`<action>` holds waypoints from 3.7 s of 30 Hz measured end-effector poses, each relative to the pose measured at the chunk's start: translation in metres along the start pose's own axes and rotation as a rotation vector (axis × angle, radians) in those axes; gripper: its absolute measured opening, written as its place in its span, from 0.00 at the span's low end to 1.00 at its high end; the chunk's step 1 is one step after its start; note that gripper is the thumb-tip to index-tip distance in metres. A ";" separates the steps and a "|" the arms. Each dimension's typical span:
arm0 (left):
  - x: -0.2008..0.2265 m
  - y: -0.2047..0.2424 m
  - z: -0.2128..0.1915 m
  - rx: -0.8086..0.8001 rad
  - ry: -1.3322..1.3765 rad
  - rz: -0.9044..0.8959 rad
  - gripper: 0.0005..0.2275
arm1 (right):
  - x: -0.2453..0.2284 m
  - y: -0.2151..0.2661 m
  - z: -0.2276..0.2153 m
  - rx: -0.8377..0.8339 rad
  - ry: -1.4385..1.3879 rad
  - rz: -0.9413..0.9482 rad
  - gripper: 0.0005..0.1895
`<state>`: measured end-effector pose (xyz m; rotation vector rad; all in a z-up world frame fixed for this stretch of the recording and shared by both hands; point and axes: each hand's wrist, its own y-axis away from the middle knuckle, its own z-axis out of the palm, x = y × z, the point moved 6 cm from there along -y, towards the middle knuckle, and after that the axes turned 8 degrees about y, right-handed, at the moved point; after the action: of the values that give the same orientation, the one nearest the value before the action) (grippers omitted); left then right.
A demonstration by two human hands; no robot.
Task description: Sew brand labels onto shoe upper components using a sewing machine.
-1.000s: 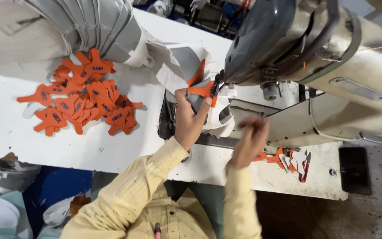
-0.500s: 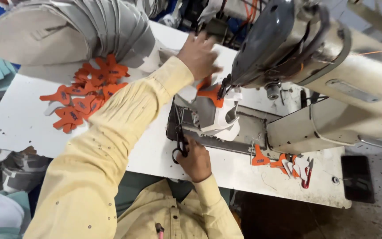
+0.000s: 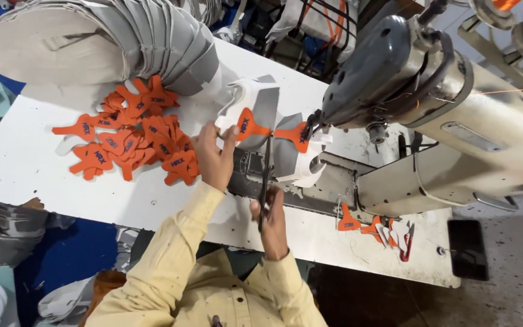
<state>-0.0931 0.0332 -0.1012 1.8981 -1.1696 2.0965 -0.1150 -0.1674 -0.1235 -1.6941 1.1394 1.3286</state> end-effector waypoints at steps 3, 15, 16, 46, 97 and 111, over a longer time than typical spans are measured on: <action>0.012 0.005 -0.001 0.001 0.221 -0.094 0.16 | -0.022 -0.024 0.004 0.050 -0.199 -0.009 0.21; 0.115 -0.086 0.005 -0.053 0.157 0.437 0.16 | 0.028 -0.008 -0.005 -0.019 0.501 -0.180 0.20; 0.088 -0.075 0.016 -0.058 0.158 0.438 0.16 | 0.009 -0.002 -0.011 -0.015 0.498 -0.177 0.20; 0.052 0.011 0.115 -0.379 0.766 -0.420 0.15 | -0.103 -0.036 -0.094 0.360 0.831 -0.492 0.24; 0.113 0.015 0.047 -0.572 -0.176 0.520 0.25 | -0.119 -0.070 -0.117 0.312 1.167 -0.915 0.17; 0.110 0.008 0.035 -0.563 -0.189 0.573 0.26 | -0.122 -0.057 -0.105 0.359 1.212 -0.944 0.18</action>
<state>-0.0937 -0.0387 -0.0106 1.6313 -2.2688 1.5168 -0.0343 -0.2142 0.0196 -2.2778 0.7946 -0.5571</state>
